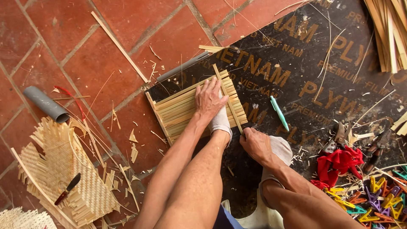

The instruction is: The person sits on a low stool and weaves thin bamboo strips onto a wooden frame laid on the floor, placing strips one at a time across the frame and pressing them tight using their hands and foot, building up a woven bamboo panel.

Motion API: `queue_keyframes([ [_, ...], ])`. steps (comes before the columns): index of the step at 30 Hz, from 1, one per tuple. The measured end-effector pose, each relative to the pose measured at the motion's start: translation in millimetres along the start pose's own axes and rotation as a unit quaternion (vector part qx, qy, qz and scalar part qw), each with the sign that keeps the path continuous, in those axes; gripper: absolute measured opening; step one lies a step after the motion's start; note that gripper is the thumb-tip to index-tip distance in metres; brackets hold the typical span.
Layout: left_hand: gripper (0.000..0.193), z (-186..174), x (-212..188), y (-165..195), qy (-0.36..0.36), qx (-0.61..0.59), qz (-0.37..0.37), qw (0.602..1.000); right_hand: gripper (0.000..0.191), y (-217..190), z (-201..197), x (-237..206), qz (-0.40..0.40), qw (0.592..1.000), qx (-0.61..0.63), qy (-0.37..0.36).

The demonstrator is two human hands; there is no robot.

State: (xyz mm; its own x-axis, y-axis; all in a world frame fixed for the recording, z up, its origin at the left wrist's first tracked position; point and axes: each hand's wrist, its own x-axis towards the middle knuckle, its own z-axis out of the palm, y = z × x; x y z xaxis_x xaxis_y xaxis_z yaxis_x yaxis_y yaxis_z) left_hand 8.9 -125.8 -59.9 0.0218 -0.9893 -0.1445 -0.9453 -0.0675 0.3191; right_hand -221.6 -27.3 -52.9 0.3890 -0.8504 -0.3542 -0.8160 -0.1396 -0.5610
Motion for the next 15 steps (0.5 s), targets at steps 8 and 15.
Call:
queue_keyframes([
  [8,0.078,-5.1,2.1,6.5,-0.014,-0.017,-0.021,1.000,0.019,2.7,-1.3,2.4,-0.002,1.000,0.018,0.010],
  [15,0.078,-6.3,3.5,7.7,-0.021,-0.008,-0.022,1.000,0.028,0.0,-29.1,20.6,0.020,0.999,-0.030,-0.041],
])
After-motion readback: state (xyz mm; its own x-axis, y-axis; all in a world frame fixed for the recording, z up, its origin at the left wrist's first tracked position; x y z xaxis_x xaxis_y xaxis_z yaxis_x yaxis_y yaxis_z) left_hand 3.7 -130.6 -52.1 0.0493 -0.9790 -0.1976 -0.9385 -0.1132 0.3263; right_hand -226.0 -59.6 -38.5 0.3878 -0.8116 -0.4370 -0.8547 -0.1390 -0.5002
